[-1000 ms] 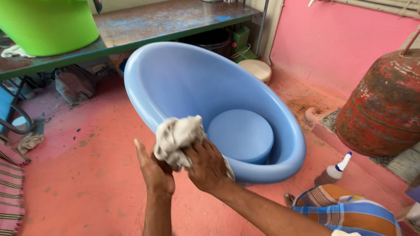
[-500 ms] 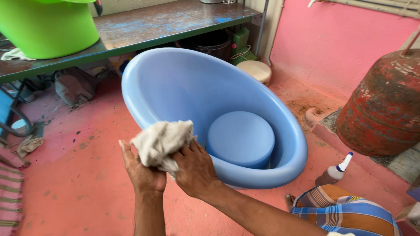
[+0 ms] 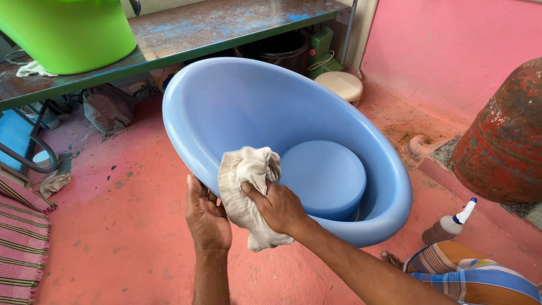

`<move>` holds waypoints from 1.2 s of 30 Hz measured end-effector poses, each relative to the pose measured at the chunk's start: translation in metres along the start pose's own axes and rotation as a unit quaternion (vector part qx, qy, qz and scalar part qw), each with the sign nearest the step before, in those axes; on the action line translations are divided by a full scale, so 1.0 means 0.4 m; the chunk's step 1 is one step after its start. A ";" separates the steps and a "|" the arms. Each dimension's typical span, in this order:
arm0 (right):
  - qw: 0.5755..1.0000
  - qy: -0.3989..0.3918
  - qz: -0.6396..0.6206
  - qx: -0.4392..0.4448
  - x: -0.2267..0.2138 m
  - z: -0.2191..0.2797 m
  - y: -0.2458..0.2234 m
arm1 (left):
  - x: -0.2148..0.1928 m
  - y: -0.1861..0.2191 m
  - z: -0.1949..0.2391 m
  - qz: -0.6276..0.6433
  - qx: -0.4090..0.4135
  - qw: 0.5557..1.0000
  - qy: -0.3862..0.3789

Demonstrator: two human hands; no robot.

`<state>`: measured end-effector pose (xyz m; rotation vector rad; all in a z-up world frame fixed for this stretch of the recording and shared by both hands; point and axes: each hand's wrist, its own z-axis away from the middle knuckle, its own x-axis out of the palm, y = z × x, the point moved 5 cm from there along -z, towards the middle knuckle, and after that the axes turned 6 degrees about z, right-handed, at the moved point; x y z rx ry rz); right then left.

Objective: The person wipes the interior and exterior of a large blue plastic tub with a cloth.

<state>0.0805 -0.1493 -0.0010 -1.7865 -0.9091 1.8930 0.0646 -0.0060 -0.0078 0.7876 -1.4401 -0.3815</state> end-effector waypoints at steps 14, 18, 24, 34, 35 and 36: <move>0.973 -0.134 0.177 -0.058 0.060 -0.028 0.254 | 0.039 -0.034 0.016 -0.068 0.110 0.992 -0.011; 0.994 -0.068 -0.080 -0.033 0.022 -0.011 0.239 | 0.012 -0.062 0.027 -0.169 0.143 0.974 0.053; 0.970 -0.005 -0.194 -0.145 0.049 -0.164 -0.070 | -0.012 -0.083 -0.016 -0.217 0.204 0.952 0.068; 0.996 -0.070 0.047 0.021 0.062 -0.015 0.259 | 0.007 -0.038 -0.040 -0.108 0.111 0.986 0.060; 0.997 -0.066 0.043 0.017 0.091 -0.061 0.227 | -0.007 -0.043 -0.046 -0.069 0.094 0.991 0.063; 0.997 -0.063 0.039 0.013 0.124 -0.112 0.178 | -0.032 -0.051 -0.044 -0.029 0.077 0.994 0.066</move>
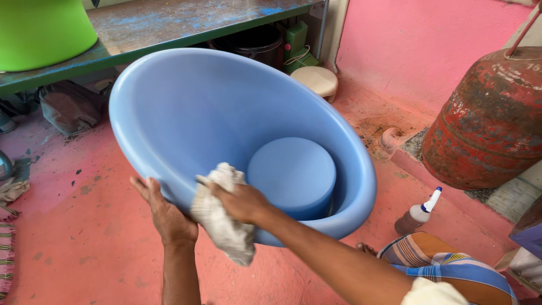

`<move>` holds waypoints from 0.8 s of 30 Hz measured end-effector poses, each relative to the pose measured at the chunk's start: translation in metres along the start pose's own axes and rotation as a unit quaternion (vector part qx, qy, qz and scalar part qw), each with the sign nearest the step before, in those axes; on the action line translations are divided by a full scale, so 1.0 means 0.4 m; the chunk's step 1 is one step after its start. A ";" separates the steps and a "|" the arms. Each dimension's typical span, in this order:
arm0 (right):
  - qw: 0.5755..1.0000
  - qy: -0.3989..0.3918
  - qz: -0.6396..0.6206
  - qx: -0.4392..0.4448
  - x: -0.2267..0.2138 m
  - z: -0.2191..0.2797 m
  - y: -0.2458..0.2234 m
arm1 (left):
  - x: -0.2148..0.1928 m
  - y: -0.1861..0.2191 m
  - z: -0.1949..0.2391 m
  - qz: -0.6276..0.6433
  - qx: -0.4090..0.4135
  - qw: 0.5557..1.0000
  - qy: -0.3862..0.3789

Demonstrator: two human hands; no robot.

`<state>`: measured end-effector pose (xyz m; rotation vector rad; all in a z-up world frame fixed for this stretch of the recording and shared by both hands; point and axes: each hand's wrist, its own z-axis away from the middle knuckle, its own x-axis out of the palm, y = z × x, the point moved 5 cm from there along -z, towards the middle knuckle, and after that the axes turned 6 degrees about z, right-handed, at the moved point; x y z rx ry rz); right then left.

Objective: The person wipes the interior and exterior of a large blue plastic tub with a cloth.

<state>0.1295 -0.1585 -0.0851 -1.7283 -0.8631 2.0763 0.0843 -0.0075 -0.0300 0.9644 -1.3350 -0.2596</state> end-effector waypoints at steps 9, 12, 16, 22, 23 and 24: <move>0.999 -0.024 -0.046 0.005 0.060 -0.007 -0.021 | -0.170 -0.071 0.007 -0.026 -0.008 0.999 0.028; 0.999 -0.020 -0.040 -0.013 0.048 0.061 0.109 | -0.109 -0.070 -0.027 0.002 -0.042 0.999 0.019; 0.941 -0.001 -0.330 0.069 0.099 -0.043 0.056 | -0.084 -0.031 0.041 -0.124 -0.136 0.983 0.029; 0.987 0.001 -0.159 0.035 0.097 -0.154 -0.110 | -0.106 -0.129 0.112 -0.005 -0.112 0.992 0.064; 0.990 0.015 -0.137 0.031 0.101 -0.145 -0.102 | -0.129 -0.144 0.098 -0.008 -0.107 0.993 0.052; 0.991 -0.010 -0.133 0.029 0.118 -0.113 -0.068 | -0.156 -0.154 0.069 -0.011 -0.103 0.994 0.040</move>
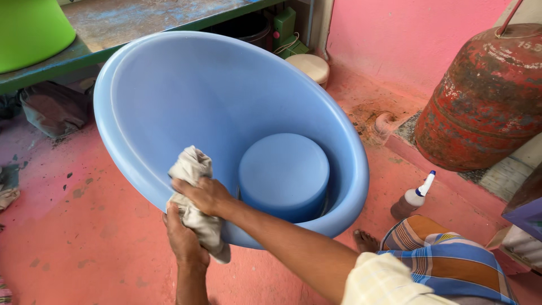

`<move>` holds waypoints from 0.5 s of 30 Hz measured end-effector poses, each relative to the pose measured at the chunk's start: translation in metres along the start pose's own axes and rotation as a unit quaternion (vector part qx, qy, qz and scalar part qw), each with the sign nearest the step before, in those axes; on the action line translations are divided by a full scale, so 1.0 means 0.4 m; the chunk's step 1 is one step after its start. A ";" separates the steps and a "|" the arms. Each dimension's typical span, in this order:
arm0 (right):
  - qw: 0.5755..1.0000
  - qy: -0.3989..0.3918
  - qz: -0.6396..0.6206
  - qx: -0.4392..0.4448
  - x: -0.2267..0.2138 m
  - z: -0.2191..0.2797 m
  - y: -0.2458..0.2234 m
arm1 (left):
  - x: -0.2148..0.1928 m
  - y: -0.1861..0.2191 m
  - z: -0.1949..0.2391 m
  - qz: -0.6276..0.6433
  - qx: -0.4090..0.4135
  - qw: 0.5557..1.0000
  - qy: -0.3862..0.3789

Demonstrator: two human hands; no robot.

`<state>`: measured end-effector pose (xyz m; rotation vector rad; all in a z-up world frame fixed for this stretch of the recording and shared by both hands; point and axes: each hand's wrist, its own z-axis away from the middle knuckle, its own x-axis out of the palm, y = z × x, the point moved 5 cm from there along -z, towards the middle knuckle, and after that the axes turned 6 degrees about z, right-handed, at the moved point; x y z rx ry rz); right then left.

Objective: The person wipes the interior and exterior of a large blue plastic tub with a cloth.

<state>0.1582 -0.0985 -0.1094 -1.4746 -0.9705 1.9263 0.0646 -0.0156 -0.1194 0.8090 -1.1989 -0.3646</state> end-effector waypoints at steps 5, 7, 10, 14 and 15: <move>0.997 -0.041 0.057 0.020 -0.029 0.131 0.229 | -0.133 0.051 -0.186 -0.216 -0.001 0.976 0.035; 0.999 0.013 0.051 0.014 -0.012 0.091 0.219 | -0.138 0.069 -0.197 -0.258 -0.089 0.962 0.023; 0.997 -0.035 -0.002 0.072 0.045 0.037 0.176 | -0.099 0.081 -0.119 -0.257 -0.082 0.961 0.057; 0.995 0.020 -0.095 0.031 0.066 -0.022 0.066 | -0.006 -0.001 -0.027 -0.050 0.013 0.992 -0.117; 0.994 0.033 -0.102 0.008 0.069 -0.022 0.064 | 0.000 -0.002 -0.027 -0.034 0.020 0.988 -0.150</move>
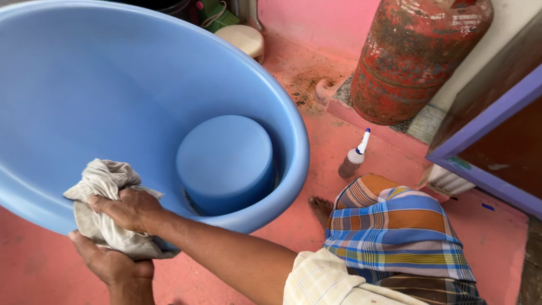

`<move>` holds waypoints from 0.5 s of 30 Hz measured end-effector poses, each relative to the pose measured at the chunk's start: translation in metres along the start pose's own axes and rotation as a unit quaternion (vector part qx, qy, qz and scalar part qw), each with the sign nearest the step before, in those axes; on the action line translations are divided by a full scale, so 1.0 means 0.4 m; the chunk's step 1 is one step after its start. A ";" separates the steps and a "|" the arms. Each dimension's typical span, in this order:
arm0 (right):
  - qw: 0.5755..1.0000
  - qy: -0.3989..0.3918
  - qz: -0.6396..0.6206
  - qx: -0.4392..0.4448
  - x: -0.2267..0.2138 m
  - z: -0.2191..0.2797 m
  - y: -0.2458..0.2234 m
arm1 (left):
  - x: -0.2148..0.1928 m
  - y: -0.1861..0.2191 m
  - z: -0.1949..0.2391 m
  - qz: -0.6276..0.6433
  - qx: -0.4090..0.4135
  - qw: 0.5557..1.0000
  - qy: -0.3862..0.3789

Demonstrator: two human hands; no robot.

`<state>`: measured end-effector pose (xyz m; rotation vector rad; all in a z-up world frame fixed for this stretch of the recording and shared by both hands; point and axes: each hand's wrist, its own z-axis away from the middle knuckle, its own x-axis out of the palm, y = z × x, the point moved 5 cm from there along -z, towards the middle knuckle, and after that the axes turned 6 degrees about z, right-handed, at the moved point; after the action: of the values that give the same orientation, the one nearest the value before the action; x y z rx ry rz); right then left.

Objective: The person wipes the interior and exterior of a large blue plastic tub with a cloth.

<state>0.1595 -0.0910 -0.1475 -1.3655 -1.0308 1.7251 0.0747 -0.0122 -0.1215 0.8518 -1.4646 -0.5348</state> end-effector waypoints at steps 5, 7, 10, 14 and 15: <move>0.987 -0.085 0.137 -0.007 -0.088 0.132 0.216 | -0.056 0.028 -0.028 -0.083 -0.011 0.993 0.082; 0.985 -0.080 0.152 0.000 -0.173 0.194 0.296 | -0.062 0.047 -0.041 -0.115 -0.078 0.984 0.108; 0.966 -0.053 0.237 -0.084 -0.189 0.177 0.280 | -0.076 0.048 -0.017 -0.175 -0.120 0.958 0.195; 0.990 -0.083 0.082 0.082 -0.056 0.061 0.108 | 0.043 -0.085 0.110 -0.058 0.061 0.989 0.122; 0.995 -0.078 0.027 0.046 -0.022 0.033 0.047 | 0.045 -0.094 0.110 -0.027 0.050 0.988 0.141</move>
<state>0.1477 -0.1091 -0.1590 -1.2261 -0.9920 1.9210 0.0398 -0.0567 -0.1433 1.0059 -1.2197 -0.3659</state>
